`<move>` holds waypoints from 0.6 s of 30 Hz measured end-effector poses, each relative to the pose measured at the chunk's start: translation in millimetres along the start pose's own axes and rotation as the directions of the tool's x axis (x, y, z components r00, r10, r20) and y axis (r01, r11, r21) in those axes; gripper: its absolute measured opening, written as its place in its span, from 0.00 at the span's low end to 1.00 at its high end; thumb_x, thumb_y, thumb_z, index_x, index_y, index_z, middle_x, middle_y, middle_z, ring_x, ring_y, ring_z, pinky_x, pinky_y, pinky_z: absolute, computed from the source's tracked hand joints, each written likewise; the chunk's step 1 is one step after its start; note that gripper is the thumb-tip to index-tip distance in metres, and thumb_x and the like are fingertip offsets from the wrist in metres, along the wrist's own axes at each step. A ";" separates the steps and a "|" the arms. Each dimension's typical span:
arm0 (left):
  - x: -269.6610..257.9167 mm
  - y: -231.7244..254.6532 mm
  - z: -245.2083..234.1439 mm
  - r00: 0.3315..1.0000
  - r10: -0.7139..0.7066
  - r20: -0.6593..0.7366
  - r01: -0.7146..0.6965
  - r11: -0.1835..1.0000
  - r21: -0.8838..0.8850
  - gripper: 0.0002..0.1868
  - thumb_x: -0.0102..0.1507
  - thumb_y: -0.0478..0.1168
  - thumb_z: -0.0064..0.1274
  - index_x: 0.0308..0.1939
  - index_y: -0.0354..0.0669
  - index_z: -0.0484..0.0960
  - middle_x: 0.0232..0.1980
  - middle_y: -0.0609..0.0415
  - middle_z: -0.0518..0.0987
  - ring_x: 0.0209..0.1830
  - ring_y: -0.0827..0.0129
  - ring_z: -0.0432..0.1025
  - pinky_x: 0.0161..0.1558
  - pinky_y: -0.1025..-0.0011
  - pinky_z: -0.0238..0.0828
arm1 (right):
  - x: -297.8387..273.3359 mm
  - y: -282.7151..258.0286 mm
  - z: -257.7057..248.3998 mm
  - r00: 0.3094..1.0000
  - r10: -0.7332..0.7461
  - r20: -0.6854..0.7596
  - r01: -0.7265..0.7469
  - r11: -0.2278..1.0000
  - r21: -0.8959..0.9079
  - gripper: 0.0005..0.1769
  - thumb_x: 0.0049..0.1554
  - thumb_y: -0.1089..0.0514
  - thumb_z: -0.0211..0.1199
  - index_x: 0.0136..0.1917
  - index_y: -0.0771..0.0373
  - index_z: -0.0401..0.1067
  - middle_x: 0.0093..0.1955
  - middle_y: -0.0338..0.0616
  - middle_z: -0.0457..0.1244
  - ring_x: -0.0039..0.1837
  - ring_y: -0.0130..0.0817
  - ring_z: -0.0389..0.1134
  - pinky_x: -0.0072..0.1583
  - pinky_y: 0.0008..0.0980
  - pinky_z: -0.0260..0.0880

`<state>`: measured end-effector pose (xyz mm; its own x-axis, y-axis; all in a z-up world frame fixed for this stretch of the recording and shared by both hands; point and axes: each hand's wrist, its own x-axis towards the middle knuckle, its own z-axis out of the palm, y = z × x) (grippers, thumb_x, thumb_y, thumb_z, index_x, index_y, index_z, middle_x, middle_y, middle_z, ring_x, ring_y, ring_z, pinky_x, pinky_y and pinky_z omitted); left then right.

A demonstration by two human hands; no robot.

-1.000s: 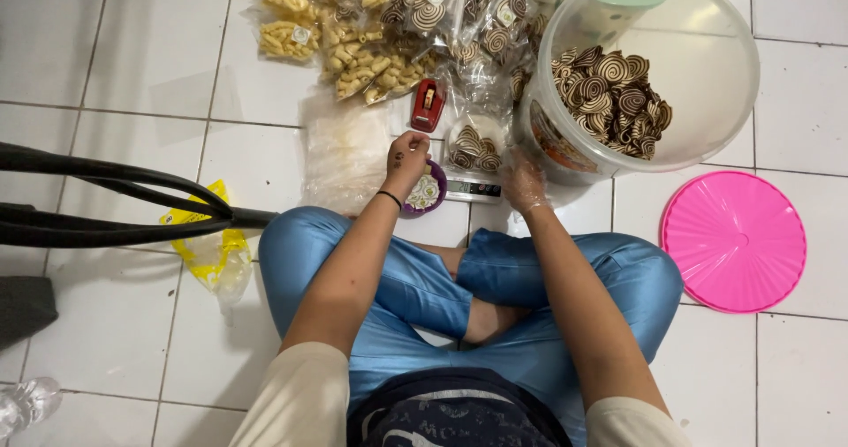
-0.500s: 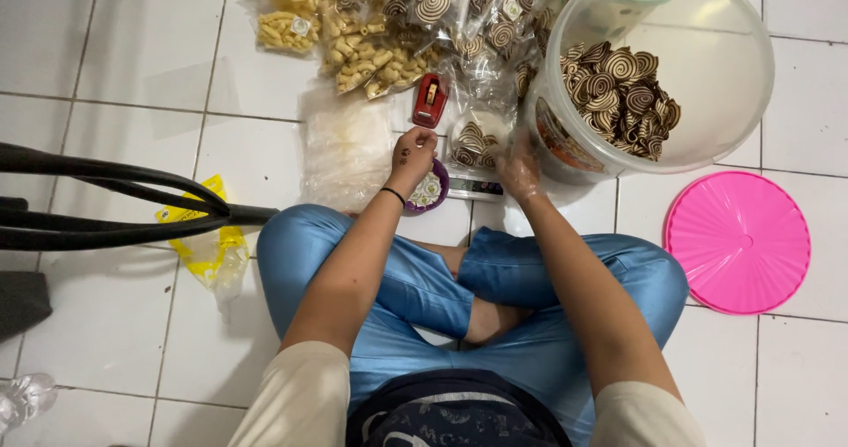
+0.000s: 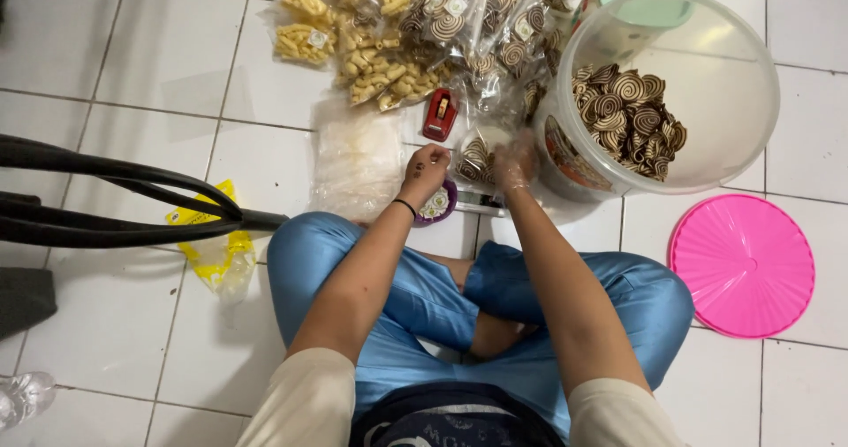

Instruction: Manually portioning swirl cookies by weighing them on a scale and placing them into small plastic bags.

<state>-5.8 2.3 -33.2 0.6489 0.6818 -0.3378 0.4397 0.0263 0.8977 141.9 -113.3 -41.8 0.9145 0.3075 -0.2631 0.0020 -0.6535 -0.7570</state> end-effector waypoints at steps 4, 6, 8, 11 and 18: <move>2.5 -1.3 -1.7 1.000 0.017 0.006 -0.017 0.999 0.031 0.13 0.67 0.41 0.49 0.50 0.40 0.83 0.48 0.43 0.81 0.52 0.51 0.78 0.51 0.59 0.76 | 20.9 23.0 7.6 0.996 0.058 -0.074 -0.062 0.997 -0.046 0.30 0.57 0.52 0.64 0.71 0.59 0.64 0.61 0.50 0.68 0.67 0.49 0.68 0.69 0.54 0.66; 0.6 1.7 -2.8 1.000 0.002 0.019 -0.003 0.998 0.055 0.13 0.67 0.42 0.48 0.51 0.42 0.83 0.48 0.44 0.82 0.52 0.54 0.78 0.52 0.59 0.75 | 24.8 32.9 5.8 0.998 -0.052 -0.042 0.053 0.999 0.011 0.12 0.57 0.50 0.63 0.54 0.51 0.77 0.49 0.37 0.70 0.56 0.39 0.73 0.58 0.45 0.72; -2.5 7.2 -2.9 1.000 0.001 0.026 -0.003 0.997 0.072 0.14 0.67 0.42 0.48 0.52 0.42 0.83 0.49 0.44 0.82 0.53 0.53 0.77 0.53 0.58 0.74 | 17.8 25.9 -3.9 0.994 -0.107 -0.010 0.107 0.993 0.058 0.12 0.58 0.49 0.62 0.55 0.51 0.76 0.50 0.38 0.69 0.58 0.41 0.72 0.58 0.46 0.71; 3.9 -4.1 3.9 0.998 -0.011 0.069 0.006 0.996 0.084 0.18 0.69 0.49 0.46 0.56 0.43 0.81 0.51 0.44 0.82 0.55 0.53 0.77 0.53 0.59 0.74 | -9.2 6.6 -26.1 0.962 -0.268 0.042 0.245 0.926 0.287 0.10 0.61 0.54 0.61 0.55 0.59 0.72 0.49 0.46 0.67 0.57 0.43 0.70 0.57 0.47 0.71; -58.2 75.3 2.5 0.922 -0.207 0.328 0.346 0.823 -0.451 0.51 0.69 0.72 0.31 0.75 0.25 0.54 0.58 0.40 0.71 0.54 0.58 0.73 0.51 0.67 0.74 | -55.5 -10.9 -30.2 0.909 -0.413 0.048 0.149 0.431 0.890 0.05 0.60 0.66 0.64 0.48 0.65 0.69 0.43 0.42 0.62 0.54 0.36 0.71 0.62 0.47 0.75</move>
<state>-8.9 -37.2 53.4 0.7105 0.3832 -0.5901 0.3058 0.5872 0.7495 103.4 -144.1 -0.9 0.8114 0.5827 0.0450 -0.2230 0.3799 -0.8977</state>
